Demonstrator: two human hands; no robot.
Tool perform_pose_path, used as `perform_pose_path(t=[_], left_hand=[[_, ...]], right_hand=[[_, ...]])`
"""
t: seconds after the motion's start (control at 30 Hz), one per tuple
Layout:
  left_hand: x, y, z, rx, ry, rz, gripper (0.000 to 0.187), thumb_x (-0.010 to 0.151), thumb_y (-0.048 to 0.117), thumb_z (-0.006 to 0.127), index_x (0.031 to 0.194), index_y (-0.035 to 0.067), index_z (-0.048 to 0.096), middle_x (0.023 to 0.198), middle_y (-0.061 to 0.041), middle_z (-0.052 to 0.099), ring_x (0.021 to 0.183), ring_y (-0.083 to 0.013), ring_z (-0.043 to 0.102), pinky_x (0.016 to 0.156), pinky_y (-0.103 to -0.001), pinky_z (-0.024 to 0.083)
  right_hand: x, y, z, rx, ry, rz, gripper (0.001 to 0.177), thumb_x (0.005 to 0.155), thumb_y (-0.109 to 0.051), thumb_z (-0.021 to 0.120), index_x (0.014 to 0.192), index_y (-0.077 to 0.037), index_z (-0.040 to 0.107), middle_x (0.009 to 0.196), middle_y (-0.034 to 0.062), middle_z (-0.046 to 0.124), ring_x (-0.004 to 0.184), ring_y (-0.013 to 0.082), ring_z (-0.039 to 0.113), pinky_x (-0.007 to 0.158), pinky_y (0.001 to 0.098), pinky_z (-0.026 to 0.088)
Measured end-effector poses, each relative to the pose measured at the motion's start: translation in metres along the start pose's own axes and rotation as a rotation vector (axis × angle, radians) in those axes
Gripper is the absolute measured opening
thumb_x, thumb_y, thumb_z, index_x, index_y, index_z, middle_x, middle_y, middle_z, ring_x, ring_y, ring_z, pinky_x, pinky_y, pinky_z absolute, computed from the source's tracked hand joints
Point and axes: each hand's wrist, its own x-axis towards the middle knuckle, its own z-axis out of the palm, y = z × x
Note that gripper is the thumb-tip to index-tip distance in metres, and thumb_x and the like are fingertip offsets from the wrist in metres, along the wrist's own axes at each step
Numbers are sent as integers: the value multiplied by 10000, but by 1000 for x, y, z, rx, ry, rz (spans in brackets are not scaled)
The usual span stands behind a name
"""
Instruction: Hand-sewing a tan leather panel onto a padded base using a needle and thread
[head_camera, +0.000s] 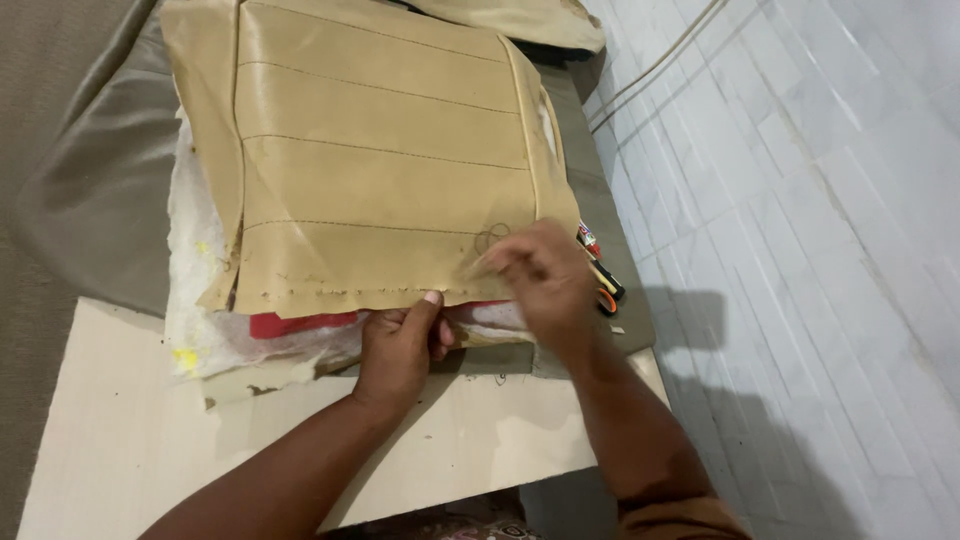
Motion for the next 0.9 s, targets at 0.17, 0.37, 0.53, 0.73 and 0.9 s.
perform_pose_path(t=[0.17,0.37,0.53,0.73,0.9], left_hand=[[-3,13,-2,8,-50,-70,424,989,300,647,686,7,697,597,-146,671,532,-199,643,552,-322,535],[-1,4,-1,88,-50,-99,511,1016,327,599,657,-18,718,589,-171,693,534,-225,669,576,-345,564],[3,4,-3,85,-85,-117,490,1032,290,587,693,-34,729,581,-163,691,520,-211,658,577,-321,556],[5,9,-6,137,-133,-103,591,1020,335,516,552,19,693,505,-100,661,514,-204,626,578,-335,494],[1,26,-5,205,-122,-185,579,991,371,560,576,2,723,560,-99,682,589,-189,650,647,-319,525]], right_hand=[[0,27,-15,-32,-93,133,114,934,-147,772,1041,-113,791,722,67,567,611,158,563,595,293,479],[-11,50,-4,-46,-161,263,197,881,-119,797,1076,-96,788,617,67,523,525,157,508,511,319,441],[-11,52,21,-82,-52,158,101,909,-140,780,989,-78,778,586,98,525,500,221,550,499,333,464],[-7,51,25,-273,-115,134,80,902,-177,636,905,-174,716,740,-6,672,633,166,593,631,342,463],[-7,43,26,-278,-80,-25,71,956,-173,676,971,-103,677,843,42,700,734,226,671,693,359,531]])
